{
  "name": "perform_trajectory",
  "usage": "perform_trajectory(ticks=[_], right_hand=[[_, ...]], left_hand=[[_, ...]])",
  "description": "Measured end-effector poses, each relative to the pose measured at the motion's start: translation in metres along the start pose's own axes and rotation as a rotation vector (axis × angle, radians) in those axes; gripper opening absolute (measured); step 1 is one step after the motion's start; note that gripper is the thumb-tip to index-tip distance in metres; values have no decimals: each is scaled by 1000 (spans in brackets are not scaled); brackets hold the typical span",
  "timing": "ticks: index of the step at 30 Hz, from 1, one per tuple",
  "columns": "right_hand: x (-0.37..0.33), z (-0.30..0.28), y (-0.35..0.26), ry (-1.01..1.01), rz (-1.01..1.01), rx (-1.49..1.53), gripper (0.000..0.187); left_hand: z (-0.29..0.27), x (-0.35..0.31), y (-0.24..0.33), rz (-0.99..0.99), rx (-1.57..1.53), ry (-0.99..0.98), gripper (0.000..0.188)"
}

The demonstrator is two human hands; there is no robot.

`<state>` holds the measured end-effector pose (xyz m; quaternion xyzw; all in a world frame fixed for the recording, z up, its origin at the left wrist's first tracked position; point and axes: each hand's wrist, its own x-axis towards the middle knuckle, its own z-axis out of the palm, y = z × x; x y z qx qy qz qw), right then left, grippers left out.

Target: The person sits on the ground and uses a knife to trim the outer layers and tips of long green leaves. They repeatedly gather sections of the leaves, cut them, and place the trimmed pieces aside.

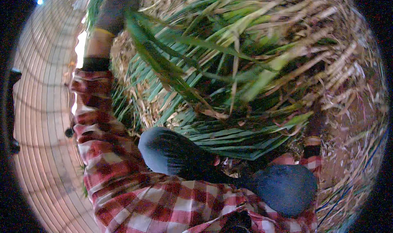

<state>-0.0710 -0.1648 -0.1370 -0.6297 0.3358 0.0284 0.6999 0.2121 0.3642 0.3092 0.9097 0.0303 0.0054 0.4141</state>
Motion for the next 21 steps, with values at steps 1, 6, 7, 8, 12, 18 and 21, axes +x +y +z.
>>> perform_trajectory(ticks=[1, 6, 7, 8, 12, 18, 21], right_hand=[[-29, 20, -36, 77, 133, 162, 41], [-30, -17, -25, -75, -268, -544, 42], [-27, -18, -25, -89, -251, -532, 43], [-24, -22, -32, -75, -250, -539, 43], [-23, 0, -30, -162, -235, -530, 43], [-24, 20, -48, -150, -264, -455, 45], [-37, 43, -72, -104, -331, -447, 46]], left_hand=[[-45, -12, -26, -57, 22, 112, 37], [-232, -119, -68, -161, 584, 465, 30], [-244, -147, -74, -321, 540, 525, 30], [-236, -176, -85, -423, 629, 552, 30], [-318, -320, -169, -423, 1440, 264, 39], [-220, -374, -213, -888, 1211, 223, 44], [-206, -360, -262, -645, 1256, -72, 67]])
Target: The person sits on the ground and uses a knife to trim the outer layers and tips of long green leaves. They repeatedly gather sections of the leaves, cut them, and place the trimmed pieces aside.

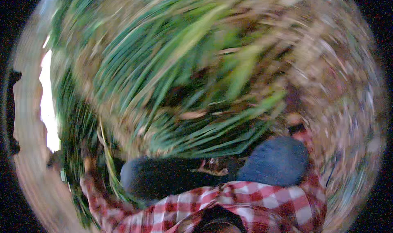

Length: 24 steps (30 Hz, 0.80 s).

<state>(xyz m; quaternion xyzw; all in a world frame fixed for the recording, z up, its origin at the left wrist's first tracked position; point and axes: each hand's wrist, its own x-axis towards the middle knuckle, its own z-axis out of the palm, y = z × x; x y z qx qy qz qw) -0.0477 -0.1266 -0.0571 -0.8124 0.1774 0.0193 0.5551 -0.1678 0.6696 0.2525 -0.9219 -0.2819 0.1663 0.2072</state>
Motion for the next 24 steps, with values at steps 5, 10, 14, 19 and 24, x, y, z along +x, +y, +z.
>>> perform_trajectory(ticks=[5, 10, 14, 19, 24], right_hand=[[19, -9, -43, 91, -137, 131, 47], [-58, -91, 3, 467, 57, -257, 59], [-128, -145, 24, 605, 487, -436, 66], [-218, -199, 110, 798, 815, -682, 80], [-298, -293, 221, 839, 934, -904, 63]], left_hand=[[-110, 25, 266, 566, -407, 369, 53], [-157, -70, 504, 1530, -507, 295, 53], [-119, -153, 604, 1733, -474, 226, 56], [-34, -195, 671, 1547, -16, -60, 58], [-23, -210, 668, 1477, -284, -134, 52]])
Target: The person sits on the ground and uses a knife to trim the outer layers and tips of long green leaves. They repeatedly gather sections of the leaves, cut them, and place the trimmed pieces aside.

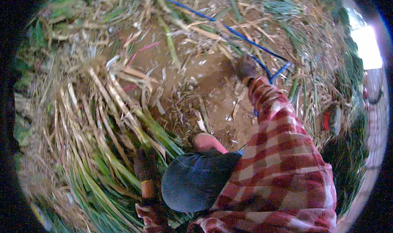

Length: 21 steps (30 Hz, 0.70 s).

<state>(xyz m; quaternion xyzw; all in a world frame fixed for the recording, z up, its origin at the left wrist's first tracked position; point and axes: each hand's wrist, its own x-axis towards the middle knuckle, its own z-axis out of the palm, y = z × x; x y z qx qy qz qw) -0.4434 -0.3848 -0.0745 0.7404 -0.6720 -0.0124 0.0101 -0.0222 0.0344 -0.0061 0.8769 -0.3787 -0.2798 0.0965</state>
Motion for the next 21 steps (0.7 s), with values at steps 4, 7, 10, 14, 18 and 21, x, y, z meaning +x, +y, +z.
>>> perform_trajectory(ticks=[4, 7, 10, 14, 18, 21], right_hand=[[47, -46, -57, -208, 78, -98, 67], [75, -37, -52, -252, 18, -226, 69], [96, -34, -45, -400, -52, -202, 72], [102, -5, -20, -270, 31, -99, 90], [93, 3, -24, -166, -137, -78, 91], [47, -17, -69, -50, -345, 39, 79]], left_hand=[[-7, -5, 11, -129, 20, 90, 67], [13, -12, 3, -15, 143, 207, 78], [0, -10, 2, -113, -18, 67, 77], [-28, -1, 4, -202, -606, -105, 64], [-28, 6, 0, -284, -1139, -69, 48], [-13, 10, -16, -365, -1341, -20, 39]])
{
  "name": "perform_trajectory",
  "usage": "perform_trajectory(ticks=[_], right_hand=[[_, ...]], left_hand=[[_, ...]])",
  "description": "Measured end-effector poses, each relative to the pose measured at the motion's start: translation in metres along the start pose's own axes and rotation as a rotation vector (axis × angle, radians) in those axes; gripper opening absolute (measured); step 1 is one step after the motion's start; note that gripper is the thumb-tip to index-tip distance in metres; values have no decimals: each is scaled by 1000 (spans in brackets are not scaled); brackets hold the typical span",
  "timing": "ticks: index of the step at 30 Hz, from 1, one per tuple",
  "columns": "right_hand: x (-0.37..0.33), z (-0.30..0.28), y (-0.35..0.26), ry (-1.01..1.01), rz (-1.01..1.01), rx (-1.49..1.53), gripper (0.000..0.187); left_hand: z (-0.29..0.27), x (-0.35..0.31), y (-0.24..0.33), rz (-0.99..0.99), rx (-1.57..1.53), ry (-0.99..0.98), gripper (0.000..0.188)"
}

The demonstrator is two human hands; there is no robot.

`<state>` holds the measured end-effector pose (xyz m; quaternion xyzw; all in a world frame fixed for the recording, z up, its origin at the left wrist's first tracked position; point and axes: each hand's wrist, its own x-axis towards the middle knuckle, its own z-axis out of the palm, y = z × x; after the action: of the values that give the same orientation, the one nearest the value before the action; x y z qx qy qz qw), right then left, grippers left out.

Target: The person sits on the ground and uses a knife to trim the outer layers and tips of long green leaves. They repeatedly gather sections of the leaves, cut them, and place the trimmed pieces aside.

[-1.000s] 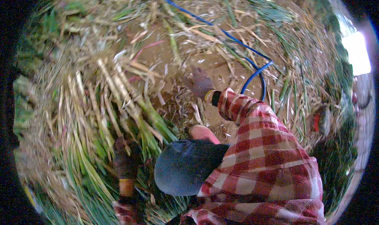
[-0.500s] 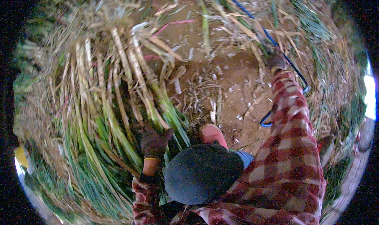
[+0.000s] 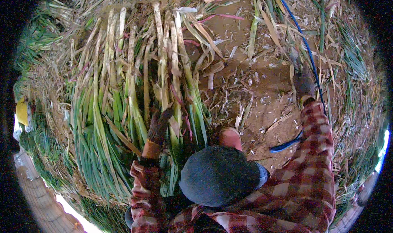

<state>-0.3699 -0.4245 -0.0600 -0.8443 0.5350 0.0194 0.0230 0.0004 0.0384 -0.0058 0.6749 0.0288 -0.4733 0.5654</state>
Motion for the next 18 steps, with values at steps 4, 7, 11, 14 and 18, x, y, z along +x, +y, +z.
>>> perform_trajectory(ticks=[4, 7, 11, 14, 18], right_hand=[[-49, -47, -92, -96, -352, 150, 68], [-83, -76, -163, -252, -492, 246, 70], [-122, -90, -212, -373, -645, 312, 74], [-139, -95, -236, -474, -753, 512, 73], [-164, -81, -240, -359, -869, 611, 65]], left_hand=[[-4, 10, -20, 13, -30, -40, 42], [-7, 15, -26, 129, 577, -43, 58], [13, -7, -1, 72, 979, 33, 75], [-6, -4, 0, 158, 664, -45, 56], [-19, 6, -14, 145, 76, -85, 40]])
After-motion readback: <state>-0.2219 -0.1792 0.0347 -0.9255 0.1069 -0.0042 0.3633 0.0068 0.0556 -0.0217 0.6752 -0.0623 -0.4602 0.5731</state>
